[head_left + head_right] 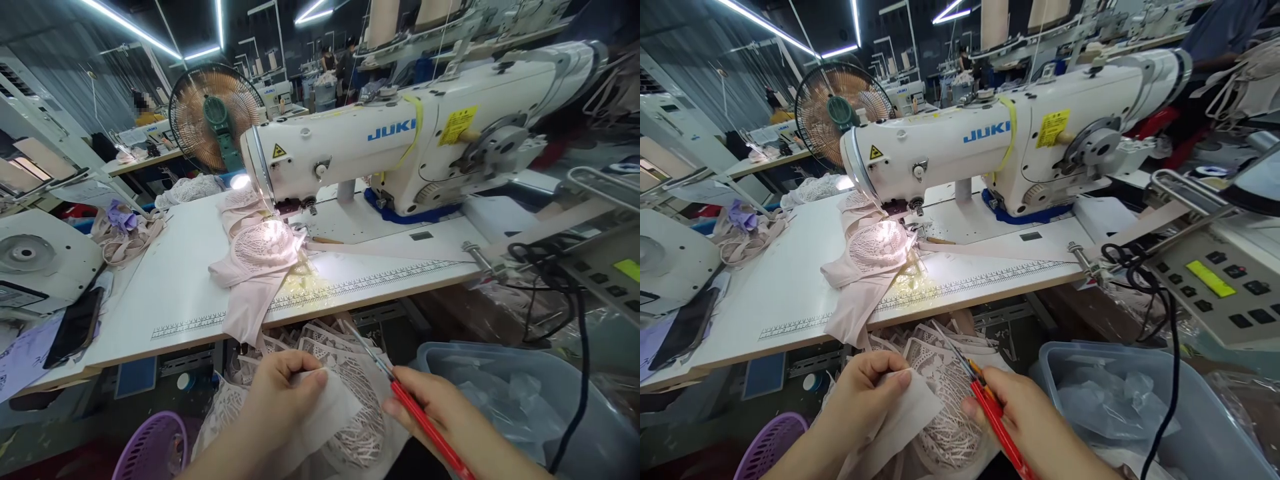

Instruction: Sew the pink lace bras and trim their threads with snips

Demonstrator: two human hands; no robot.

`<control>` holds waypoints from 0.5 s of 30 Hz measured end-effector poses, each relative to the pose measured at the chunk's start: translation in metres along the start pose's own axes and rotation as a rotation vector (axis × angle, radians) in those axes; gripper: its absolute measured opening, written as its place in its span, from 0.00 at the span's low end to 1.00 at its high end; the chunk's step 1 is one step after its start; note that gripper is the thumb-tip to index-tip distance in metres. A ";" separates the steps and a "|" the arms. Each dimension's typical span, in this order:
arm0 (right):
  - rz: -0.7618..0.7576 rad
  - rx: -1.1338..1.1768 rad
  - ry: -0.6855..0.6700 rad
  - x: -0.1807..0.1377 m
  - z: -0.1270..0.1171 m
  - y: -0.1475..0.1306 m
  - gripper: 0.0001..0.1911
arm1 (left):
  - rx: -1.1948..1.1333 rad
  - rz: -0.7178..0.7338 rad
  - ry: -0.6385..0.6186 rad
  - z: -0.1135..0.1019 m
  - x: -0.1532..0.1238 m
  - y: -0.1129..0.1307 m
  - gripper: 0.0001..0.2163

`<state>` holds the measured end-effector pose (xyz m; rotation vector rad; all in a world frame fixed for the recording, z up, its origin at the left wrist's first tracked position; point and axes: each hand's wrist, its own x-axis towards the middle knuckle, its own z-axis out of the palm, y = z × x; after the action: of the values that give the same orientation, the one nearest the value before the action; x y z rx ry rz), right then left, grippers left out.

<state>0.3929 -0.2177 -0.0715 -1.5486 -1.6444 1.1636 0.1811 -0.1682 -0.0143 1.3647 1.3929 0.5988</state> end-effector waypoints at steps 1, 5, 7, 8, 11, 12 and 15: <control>-0.010 0.032 0.032 0.000 -0.001 -0.003 0.18 | -0.001 0.012 -0.002 -0.001 0.000 0.000 0.07; -0.095 0.164 0.095 -0.003 0.005 -0.024 0.10 | 0.000 0.096 -0.018 -0.004 -0.001 0.000 0.08; -0.135 0.184 0.093 -0.002 0.014 -0.035 0.08 | 0.034 0.140 -0.045 -0.007 -0.001 -0.002 0.10; -0.150 0.177 0.082 -0.001 0.019 -0.040 0.07 | 0.068 0.167 -0.057 -0.008 -0.002 -0.003 0.11; -0.222 0.160 0.090 0.003 0.028 -0.049 0.07 | 0.264 0.425 -0.001 -0.006 -0.005 -0.015 0.15; -0.253 0.169 0.116 0.004 0.028 -0.050 0.06 | 0.359 0.564 0.042 -0.005 -0.007 -0.024 0.22; -0.327 0.241 0.196 0.000 0.018 -0.049 0.06 | 0.681 0.888 0.161 -0.004 -0.018 -0.061 0.39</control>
<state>0.3548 -0.2188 -0.0364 -1.1535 -1.4971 0.9618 0.1495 -0.1976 -0.0607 2.5765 1.0949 0.8447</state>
